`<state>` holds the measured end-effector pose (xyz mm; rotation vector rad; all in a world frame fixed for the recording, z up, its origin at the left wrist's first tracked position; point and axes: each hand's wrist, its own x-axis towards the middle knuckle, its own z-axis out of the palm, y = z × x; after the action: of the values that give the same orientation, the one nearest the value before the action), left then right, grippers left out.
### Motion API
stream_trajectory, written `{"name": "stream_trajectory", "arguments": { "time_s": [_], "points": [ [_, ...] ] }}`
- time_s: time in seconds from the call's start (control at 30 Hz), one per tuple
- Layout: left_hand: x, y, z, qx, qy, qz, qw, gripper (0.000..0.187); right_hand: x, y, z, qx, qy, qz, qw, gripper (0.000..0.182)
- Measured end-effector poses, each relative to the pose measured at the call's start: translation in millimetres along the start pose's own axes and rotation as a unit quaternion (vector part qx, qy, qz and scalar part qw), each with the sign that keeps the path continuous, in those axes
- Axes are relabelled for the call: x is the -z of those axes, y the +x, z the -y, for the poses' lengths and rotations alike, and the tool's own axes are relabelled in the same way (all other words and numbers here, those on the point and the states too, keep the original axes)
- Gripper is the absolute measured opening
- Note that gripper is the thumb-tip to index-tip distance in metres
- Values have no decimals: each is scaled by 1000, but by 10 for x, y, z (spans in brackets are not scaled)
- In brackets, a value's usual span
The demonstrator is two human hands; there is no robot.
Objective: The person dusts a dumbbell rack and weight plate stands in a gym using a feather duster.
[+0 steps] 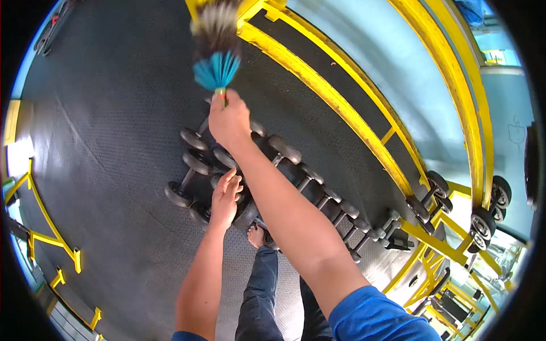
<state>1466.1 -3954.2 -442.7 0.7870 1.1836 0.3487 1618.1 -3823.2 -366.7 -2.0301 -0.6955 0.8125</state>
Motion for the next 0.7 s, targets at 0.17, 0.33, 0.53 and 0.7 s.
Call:
{"name": "stream_trajectory", "arguments": {
  "time_s": [0.17, 0.33, 0.53, 0.7],
  "points": [
    [-15, -174, 47, 19, 27, -7, 999, 53, 336, 52, -244, -212, 42, 96, 972, 36],
    [-115, -351, 105, 40, 41, -28, 998, 53, 724, -208, -851, -126, -93, -5, 988, 35],
    [-243, -502, 252, 38, 81, -13, 996, 54, 1523, -494, -1763, -172, -166, -26, 971, 37],
    [-482, -634, 409, 47, 104, 6, 993, 51, 1984, -995, -2176, -192, -125, -81, 970, 37]
  ]
}}
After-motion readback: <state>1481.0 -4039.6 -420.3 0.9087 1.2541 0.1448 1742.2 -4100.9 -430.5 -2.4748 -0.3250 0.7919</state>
